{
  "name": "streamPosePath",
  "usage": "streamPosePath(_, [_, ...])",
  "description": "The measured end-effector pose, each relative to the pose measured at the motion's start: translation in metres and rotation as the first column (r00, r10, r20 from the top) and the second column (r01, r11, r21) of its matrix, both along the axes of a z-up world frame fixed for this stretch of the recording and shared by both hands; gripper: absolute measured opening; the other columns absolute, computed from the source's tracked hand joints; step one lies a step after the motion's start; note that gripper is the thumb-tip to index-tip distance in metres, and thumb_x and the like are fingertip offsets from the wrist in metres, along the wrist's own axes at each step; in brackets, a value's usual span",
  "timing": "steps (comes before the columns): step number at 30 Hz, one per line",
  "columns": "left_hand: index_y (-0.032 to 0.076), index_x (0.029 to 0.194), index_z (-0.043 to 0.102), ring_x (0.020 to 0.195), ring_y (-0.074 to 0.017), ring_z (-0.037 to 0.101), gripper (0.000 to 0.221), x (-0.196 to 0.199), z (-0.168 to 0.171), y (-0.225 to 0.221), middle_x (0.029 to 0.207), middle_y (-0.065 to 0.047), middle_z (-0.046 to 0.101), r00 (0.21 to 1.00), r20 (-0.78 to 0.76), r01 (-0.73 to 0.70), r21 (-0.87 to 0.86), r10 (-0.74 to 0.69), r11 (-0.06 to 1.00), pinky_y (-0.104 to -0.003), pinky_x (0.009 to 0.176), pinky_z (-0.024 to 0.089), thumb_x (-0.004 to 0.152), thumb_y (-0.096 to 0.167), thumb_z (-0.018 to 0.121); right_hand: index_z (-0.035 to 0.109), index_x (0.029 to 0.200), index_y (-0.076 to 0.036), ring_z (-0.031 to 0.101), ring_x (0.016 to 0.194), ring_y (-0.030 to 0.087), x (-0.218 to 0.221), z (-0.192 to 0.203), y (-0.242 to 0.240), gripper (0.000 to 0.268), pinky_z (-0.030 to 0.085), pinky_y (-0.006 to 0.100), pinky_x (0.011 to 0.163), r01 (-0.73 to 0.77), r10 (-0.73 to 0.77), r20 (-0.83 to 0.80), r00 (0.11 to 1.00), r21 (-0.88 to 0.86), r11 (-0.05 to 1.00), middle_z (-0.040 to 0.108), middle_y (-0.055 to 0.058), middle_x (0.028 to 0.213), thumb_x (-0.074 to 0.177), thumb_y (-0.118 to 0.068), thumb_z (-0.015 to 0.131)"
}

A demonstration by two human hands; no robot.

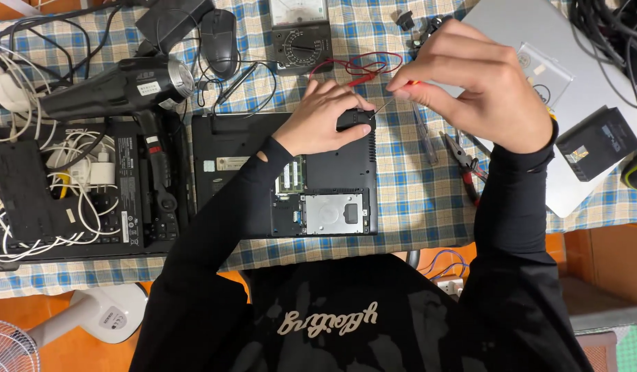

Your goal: The person uses a screwdriver to remove and replace components inside the base of an open laptop, handling small screws and internal parts.

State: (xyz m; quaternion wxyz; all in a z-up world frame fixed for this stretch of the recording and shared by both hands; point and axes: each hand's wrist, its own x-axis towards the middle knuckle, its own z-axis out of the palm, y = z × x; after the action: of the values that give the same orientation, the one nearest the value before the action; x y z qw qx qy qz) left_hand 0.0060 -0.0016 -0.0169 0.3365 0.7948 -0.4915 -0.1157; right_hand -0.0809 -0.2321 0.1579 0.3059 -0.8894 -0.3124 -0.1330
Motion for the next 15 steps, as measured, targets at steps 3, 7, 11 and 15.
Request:
streamPosePath(3, [0.022,0.123,0.071,0.125,-0.0251,0.051,0.039,0.0009,0.0000,0.0007,0.124,-0.003,0.066,1.000,-0.018,0.007,-0.015,-0.007,1.000,-0.055,0.117,0.022,0.095,0.050,0.072,0.077,0.115,0.000,0.060,0.089,0.023,0.0018,0.0046,0.0048,0.022,0.049,0.036,0.082,-0.004,0.004,0.025,1.000,-0.009,1.000,0.070,0.008,0.092,0.095,-0.008,0.080])
streamPosePath(7, [0.022,0.122,0.072,0.124,-0.0254,0.050,0.039,0.0013,-0.0005,0.0003,0.125,-0.004,0.066,1.000,-0.013,0.007,-0.024,-0.007,1.000,-0.055,0.115,0.022,0.095,0.051,0.072,0.074,0.120,0.002,0.063,0.085,0.025,0.0018,0.0062,0.0059,0.030,0.051,0.037,0.079,0.016,-0.016,-0.016,1.000,-0.037,0.999,0.072,0.012,0.098,0.093,-0.011,0.079])
streamPosePath(11, [0.023,0.123,0.072,0.124,-0.0238,0.051,0.038,0.0017,-0.0011,0.0003,0.121,0.000,0.067,1.000,-0.026,0.008,-0.007,-0.008,1.000,-0.054,0.116,0.023,0.096,0.050,0.071,0.075,0.122,-0.001,0.069,0.084,0.024,-0.0003,0.0026,0.0019,0.022,0.054,0.033,0.075,0.087,-0.090,-0.046,0.995,-0.058,0.995,0.075,0.012,0.105,0.101,-0.009,0.076])
streamPosePath(15, [0.023,0.122,0.072,0.122,-0.0230,0.051,0.038,0.0016,0.0005,-0.0001,0.121,0.001,0.067,1.000,-0.027,0.012,-0.010,-0.013,1.000,-0.053,0.114,0.024,0.097,0.050,0.071,0.074,0.124,-0.001,0.072,0.089,0.025,-0.0028,0.0018,-0.0034,0.022,0.055,0.032,0.078,0.110,-0.111,-0.026,0.993,-0.031,0.993,0.074,0.013,0.105,0.104,-0.008,0.076])
